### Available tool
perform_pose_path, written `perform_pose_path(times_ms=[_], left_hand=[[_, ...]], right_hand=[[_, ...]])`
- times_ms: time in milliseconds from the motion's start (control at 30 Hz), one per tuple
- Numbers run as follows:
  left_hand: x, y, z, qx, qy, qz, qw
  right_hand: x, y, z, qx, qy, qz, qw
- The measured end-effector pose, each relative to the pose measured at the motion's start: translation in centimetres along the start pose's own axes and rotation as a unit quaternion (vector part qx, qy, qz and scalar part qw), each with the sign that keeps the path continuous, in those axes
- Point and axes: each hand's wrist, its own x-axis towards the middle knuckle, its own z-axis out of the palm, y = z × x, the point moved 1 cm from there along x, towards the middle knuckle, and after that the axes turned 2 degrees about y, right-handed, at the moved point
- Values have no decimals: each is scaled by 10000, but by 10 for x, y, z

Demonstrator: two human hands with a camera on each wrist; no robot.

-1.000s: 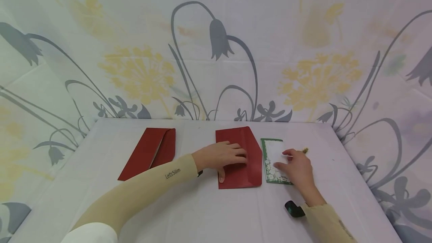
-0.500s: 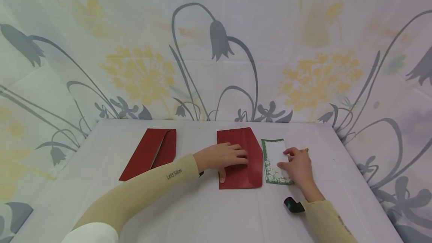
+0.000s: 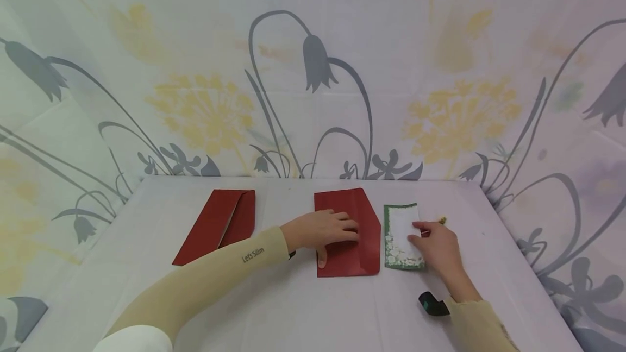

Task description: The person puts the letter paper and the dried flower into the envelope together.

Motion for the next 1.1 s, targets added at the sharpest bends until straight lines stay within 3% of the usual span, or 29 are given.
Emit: perform_pose_path(times_ms=[367, 800, 1100], left_hand=[[-1, 2, 0, 18, 29, 34, 10000], [-2, 0, 0, -25, 54, 61, 10000], [-2, -2, 2, -79, 93, 74, 9999]], right_hand=[[-8, 3, -23, 328, -423, 203, 9984], [-10, -14, -27, 1041, 546, 36, 9931], [-7, -29, -21, 1534, 839, -217, 9844]])
